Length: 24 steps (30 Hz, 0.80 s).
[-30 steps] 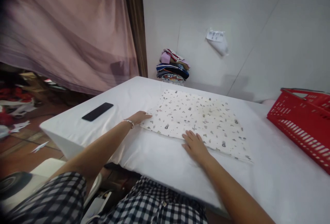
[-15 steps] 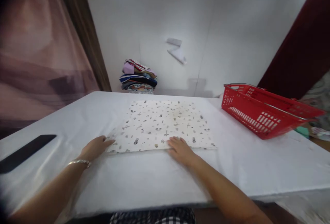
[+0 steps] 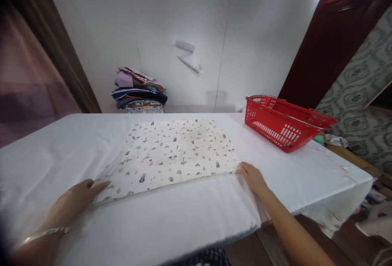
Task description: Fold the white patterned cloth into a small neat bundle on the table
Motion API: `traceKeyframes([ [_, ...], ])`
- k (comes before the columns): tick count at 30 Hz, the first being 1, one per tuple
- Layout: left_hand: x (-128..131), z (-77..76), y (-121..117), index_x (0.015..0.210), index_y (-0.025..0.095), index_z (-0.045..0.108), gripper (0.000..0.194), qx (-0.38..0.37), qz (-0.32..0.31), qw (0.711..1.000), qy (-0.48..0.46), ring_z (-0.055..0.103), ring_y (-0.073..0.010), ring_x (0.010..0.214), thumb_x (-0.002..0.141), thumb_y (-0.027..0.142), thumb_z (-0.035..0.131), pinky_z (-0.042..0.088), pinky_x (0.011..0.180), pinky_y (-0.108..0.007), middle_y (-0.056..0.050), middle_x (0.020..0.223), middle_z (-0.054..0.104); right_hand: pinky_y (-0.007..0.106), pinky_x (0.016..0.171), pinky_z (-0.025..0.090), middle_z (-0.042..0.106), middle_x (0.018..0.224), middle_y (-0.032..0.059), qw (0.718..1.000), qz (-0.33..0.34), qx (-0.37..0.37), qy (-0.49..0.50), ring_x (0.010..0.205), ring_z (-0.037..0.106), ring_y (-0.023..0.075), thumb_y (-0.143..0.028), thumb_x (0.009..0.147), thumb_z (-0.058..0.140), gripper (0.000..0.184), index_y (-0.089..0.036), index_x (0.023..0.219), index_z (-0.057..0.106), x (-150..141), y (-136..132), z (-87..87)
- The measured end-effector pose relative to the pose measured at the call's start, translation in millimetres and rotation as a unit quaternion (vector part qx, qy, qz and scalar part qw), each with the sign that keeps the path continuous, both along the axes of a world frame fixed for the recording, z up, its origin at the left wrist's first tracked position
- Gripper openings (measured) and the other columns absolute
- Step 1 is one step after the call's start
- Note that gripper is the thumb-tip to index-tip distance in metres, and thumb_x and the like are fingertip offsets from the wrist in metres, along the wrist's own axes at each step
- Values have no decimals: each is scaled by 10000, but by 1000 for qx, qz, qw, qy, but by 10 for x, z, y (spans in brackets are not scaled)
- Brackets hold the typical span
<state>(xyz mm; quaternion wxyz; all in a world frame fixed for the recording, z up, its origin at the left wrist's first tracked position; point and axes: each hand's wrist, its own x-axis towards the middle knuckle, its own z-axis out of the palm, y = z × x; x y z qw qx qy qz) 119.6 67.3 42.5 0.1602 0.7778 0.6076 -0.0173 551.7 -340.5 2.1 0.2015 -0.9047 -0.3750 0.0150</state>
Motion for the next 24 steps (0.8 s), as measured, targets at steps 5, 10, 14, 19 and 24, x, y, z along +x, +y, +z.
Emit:
traceKeyframes([
  [5,2,75,-111,892,235,595,561,8,8,999,-43,611,-347,995,781,716,329,476,769,-421,-132,1040,676,338,907,469,698,1100,92,992,-104,-66,15,1070,621,244,-392,914,400,422,-161,1154,659,173,236,153],
  [10,7,109,-198,817,242,604,551,1,23,997,-70,625,-312,938,849,651,236,463,769,-398,-95,922,686,326,708,485,709,869,115,985,-102,-129,51,855,664,266,-414,834,547,301,-147,852,684,309,410,234],
  [14,-6,52,-192,838,237,598,501,22,7,998,-62,622,-313,954,866,600,255,460,742,-385,-100,962,689,268,538,442,615,601,42,967,-139,-125,170,596,616,192,-390,811,586,233,-159,778,591,286,468,291],
  [19,-39,35,-194,864,220,597,462,31,-2,999,-35,623,-313,970,879,537,261,459,723,-373,-117,999,689,222,434,355,419,420,-57,943,-174,-40,279,403,434,103,-344,785,605,249,-205,644,453,206,429,307],
  [24,-30,71,-231,896,197,613,463,40,-10,999,0,613,-335,1026,887,499,263,454,761,-390,-149,1065,680,229,437,362,419,413,-54,950,-156,-57,263,397,443,107,-384,763,624,299,-214,610,431,263,371,244],
])
